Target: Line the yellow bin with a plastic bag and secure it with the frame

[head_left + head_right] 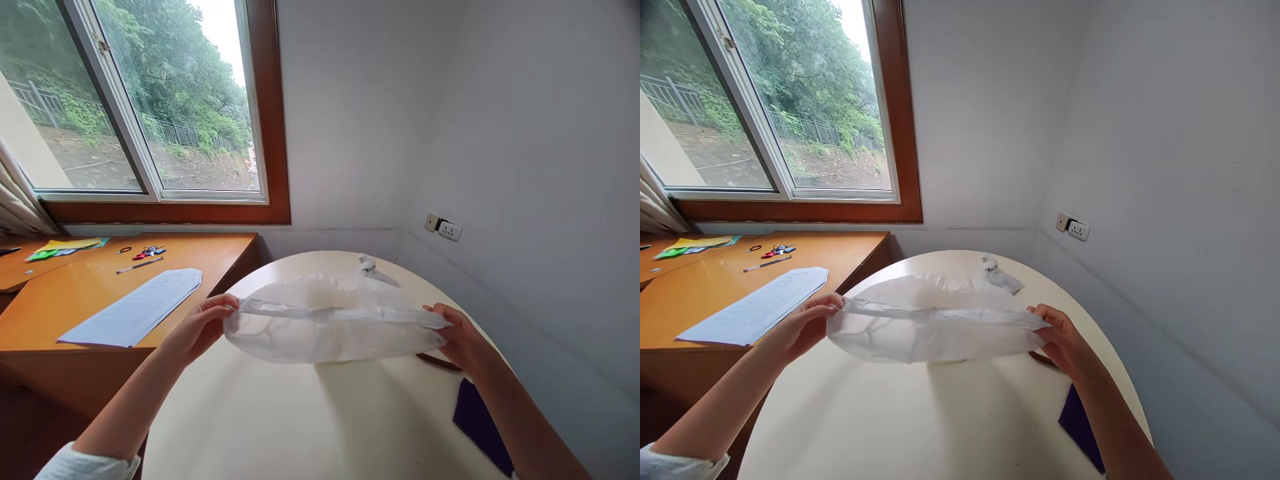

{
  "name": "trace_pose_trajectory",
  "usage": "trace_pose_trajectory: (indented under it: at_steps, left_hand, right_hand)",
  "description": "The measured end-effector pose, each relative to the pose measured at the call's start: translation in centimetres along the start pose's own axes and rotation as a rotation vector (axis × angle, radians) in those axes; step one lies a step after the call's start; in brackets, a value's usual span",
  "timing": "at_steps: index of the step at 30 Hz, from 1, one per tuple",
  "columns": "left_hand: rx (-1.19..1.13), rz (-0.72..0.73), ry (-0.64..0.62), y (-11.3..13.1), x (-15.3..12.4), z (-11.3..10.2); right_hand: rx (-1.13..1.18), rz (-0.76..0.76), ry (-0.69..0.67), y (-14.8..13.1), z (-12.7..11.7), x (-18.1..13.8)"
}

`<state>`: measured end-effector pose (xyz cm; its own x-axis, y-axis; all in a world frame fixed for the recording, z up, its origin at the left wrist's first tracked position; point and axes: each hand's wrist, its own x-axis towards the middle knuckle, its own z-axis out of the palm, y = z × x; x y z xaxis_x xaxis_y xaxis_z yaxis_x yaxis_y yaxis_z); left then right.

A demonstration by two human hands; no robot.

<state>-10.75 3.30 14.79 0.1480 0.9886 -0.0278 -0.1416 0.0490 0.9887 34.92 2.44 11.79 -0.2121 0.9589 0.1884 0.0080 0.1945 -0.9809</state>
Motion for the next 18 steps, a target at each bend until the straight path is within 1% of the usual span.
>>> trace_pose_trajectory:
  at_steps: [2, 4, 6, 8, 9, 10, 12, 14, 16, 18]
  left_hand:
    - [-0.009, -0.063, -0.140, 0.1, -1.3, 1.8]
    - [-0.018, -0.101, -0.280, 0.1, -2.5, 4.2]
    - [0.004, -0.121, -0.417, -0.1, -3.6, 7.0]
    - [0.026, -0.129, -0.489, -0.5, -4.3, 9.5]
    - [0.048, -0.137, -0.497, -0.7, -4.5, 10.6]
    - [0.071, -0.155, -0.469, -1.0, -4.6, 11.4]
    - [0.077, -0.190, -0.367, -1.4, -4.5, 12.2]
    - [0.057, -0.186, -0.230, -1.5, -3.9, 12.0]
    - [0.055, -0.134, -0.106, -1.0, -3.1, 11.0]
    - [0.083, -0.048, -0.004, 0.3, -2.0, 9.7]
  right_hand:
    - [0.029, -0.063, -0.064, -1.3, 2.8, -1.1]
    - [-0.042, -0.212, -0.149, -3.0, 6.5, -2.0]
    - [-0.233, -0.351, -0.299, -4.5, 10.5, -2.6]
    - [-0.431, -0.494, -0.395, -5.4, 14.1, -2.8]
    - [-0.534, -0.565, -0.454, -5.5, 15.5, -2.8]
    - [-0.640, -0.615, -0.468, -5.5, 16.5, -2.8]
    - [-0.754, -0.680, -0.493, -5.1, 17.5, -2.7]
    - [-0.741, -0.752, -0.461, -4.5, 17.3, -2.6]
    - [-0.678, -0.849, -0.334, -4.0, 16.2, -2.3]
    - [-0.674, -0.896, -0.111, -3.5, 14.7, -1.7]
